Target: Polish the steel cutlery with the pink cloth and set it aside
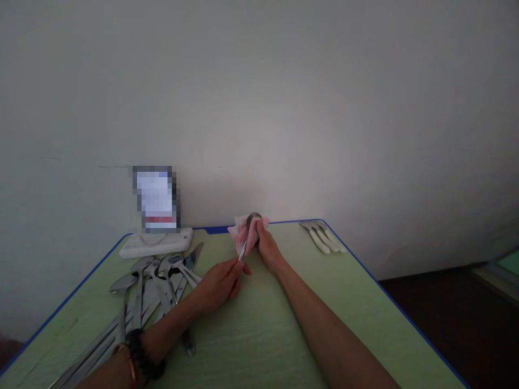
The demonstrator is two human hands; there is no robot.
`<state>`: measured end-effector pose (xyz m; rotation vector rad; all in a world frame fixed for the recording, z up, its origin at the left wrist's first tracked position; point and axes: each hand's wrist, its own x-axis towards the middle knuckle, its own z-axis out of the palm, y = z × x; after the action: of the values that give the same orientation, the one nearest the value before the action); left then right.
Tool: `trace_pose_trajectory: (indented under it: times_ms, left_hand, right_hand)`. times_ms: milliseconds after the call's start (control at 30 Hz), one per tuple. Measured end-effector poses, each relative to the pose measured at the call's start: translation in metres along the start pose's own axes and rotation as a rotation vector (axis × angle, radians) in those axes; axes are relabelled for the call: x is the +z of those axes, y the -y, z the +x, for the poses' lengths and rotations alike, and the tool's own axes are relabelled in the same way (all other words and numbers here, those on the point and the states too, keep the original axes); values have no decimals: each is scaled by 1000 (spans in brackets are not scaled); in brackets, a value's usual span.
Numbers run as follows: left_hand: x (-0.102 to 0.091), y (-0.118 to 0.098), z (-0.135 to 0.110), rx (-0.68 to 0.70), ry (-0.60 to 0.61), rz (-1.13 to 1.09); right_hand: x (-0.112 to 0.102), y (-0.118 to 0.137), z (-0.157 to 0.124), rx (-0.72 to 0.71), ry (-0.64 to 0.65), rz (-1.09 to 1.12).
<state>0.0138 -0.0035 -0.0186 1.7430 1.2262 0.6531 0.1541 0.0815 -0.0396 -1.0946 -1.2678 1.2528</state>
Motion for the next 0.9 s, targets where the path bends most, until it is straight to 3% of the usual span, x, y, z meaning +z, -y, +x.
trace_pose_trajectory:
  times_ms: [300,433,667,900]
  left_hand:
    - [-2,-1,1,-17,-15,-53]
    - [-2,-1,2,-19,-48,-74]
    - [-2,-2,2,-25,-49,-36]
    - [-2,2,3,95,-61,280]
  right_hand:
    - [1,0,6,86,-14,594]
    - [-1,5,4,148,27,746]
    - [2,8,-3,43,160,607]
    - [3,12,-10,54,261,434]
